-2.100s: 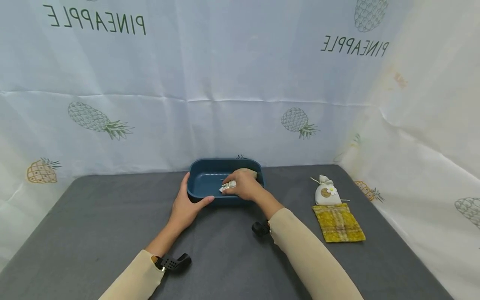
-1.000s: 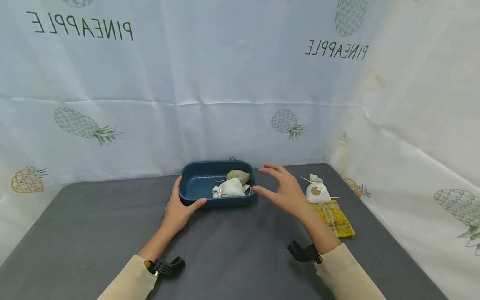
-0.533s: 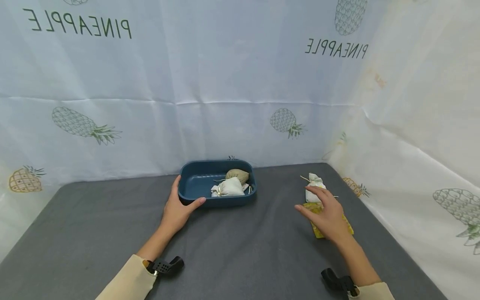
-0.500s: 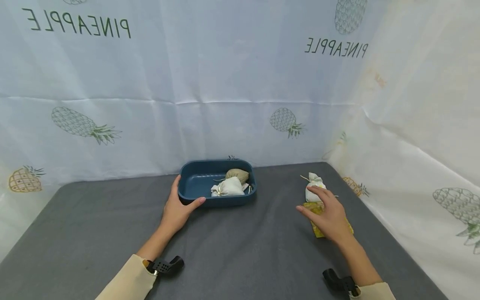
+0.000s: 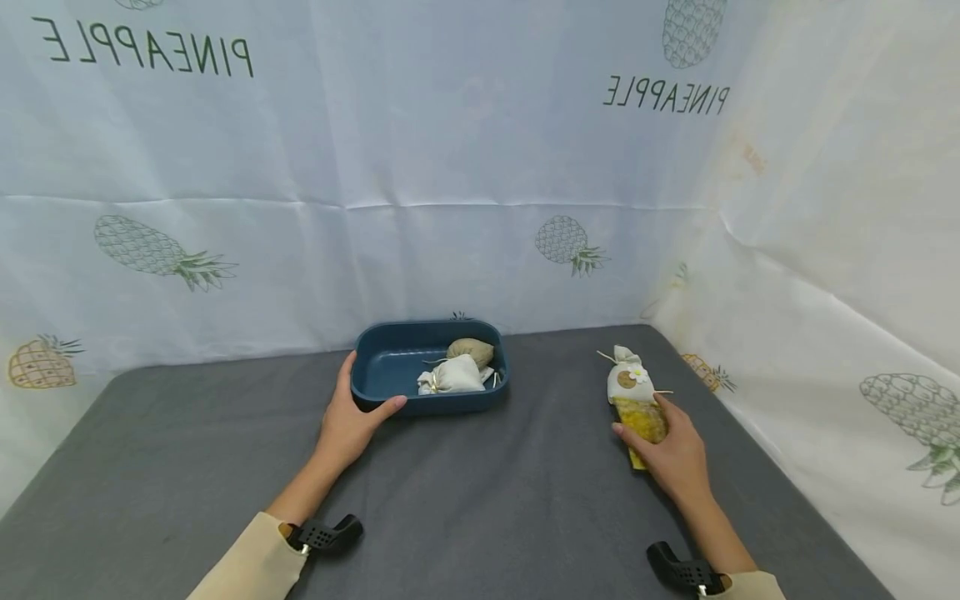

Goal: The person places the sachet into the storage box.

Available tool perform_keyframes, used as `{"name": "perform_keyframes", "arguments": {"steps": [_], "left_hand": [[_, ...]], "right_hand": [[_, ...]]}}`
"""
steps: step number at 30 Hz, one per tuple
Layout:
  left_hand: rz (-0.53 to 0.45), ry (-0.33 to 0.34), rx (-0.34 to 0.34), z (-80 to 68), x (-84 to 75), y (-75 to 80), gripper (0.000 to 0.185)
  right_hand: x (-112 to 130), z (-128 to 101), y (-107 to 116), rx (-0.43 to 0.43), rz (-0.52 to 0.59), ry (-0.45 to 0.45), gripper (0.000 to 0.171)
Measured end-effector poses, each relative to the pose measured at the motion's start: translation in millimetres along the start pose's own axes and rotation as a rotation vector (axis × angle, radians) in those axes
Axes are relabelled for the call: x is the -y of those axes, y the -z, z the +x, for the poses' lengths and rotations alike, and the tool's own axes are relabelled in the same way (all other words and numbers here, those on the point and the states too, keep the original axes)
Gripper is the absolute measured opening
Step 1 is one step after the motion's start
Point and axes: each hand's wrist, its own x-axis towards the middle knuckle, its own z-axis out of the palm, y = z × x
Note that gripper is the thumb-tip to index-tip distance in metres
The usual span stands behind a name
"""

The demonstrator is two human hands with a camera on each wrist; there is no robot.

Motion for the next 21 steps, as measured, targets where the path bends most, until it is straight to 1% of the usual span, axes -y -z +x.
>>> {"name": "perform_keyframes", "arguments": {"steps": [5,10,14,17,21], "left_hand": [[0.002,-0.003,0.006,-0.2,0.0,0.9,0.117],[0.001,-0.003,0.010,0.1,0.5,0.0,0.117],[0.004,-0.009,0.016,0.9,-0.2,-0.5,0.116],[0.002,-0.007,0.018,1.2,0.1,-1.1,0.117],[0.001,-0.005,0.006,1.6,1.8,-0.7,0.116]], "right_hand": [[-2,1,-3,0.005,-0.026,-0.012,0.085],[-5,0,-7,0.003,-0.096,0.005,0.086],[-7,0,-9,-0.004,-0.123,-0.001,0.084],[-7,-1,-9,-0.035,-0.125,0.028,0.079],[-3,0,-11,-0.115,-0.116,0.141,0.062]]}}
